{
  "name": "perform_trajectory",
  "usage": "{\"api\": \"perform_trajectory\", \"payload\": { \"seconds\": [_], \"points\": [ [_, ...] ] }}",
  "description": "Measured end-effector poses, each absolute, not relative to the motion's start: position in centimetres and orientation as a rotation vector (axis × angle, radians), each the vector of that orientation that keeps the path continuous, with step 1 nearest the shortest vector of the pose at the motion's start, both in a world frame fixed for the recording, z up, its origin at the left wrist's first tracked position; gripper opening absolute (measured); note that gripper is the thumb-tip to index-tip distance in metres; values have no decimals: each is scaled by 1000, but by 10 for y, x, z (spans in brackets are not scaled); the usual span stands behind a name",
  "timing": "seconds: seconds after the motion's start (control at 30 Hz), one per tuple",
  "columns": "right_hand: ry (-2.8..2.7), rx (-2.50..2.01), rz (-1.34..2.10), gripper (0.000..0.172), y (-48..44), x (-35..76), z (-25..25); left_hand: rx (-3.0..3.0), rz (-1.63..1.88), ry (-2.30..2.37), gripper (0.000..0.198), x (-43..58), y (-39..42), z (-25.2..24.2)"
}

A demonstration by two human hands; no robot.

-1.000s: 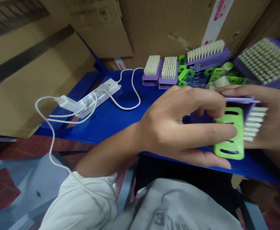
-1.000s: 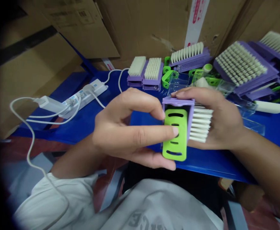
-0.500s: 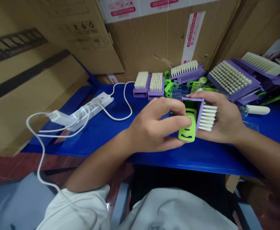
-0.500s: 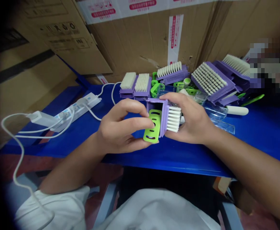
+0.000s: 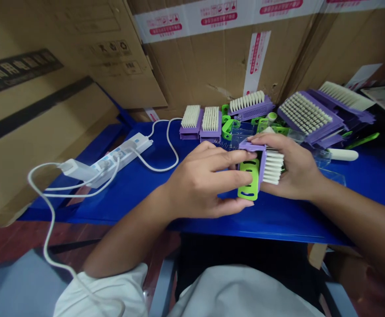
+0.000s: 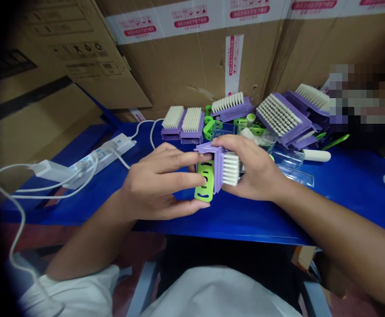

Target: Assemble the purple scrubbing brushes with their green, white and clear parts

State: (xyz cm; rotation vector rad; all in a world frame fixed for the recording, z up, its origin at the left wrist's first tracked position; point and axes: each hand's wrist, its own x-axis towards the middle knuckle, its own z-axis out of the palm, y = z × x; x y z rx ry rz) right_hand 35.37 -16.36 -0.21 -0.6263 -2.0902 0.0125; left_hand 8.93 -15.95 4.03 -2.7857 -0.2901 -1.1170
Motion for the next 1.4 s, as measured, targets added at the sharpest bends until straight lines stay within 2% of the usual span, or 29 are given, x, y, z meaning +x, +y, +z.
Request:
{"api": "perform_trajectory", "payload": {
  "seconds": [0.13, 0.3, 0.4, 0.7, 0.97, 1.2, 1.3, 1.4],
  "points": [
    [-2105, -619, -15, 89, -161, 354, -2, -2647, -980, -339, 17, 91, -165, 42],
    [-2119, -607, -91, 83, -157, 354, -2, -2491, -620, -392, 30, 90, -175, 49],
    [-2152, -569, -135, 79, -156, 354, -1, -2502, -533, -383, 24, 89, -176, 51],
    [-2251, -514, 54, 72, -161, 355, 4, -2585, -1047, -186, 23, 92, -160, 34],
    [-2222, -566, 108, 75, -157, 359, -2, -2563, -1102, -122, 33, 90, -156, 33],
    [-2238, -547, 112, 76, -158, 356, -5, -2593, -1526, -229, 37, 91, -163, 33],
    [-2250, -578, 124, 75, -158, 357, -6, -2559, -1547, -135, 48, 87, -166, 40],
    [-2205, -628, 178, 78, -159, 359, -7, -2592, -1536, -116, 49, 88, -162, 39]
  ]
}}
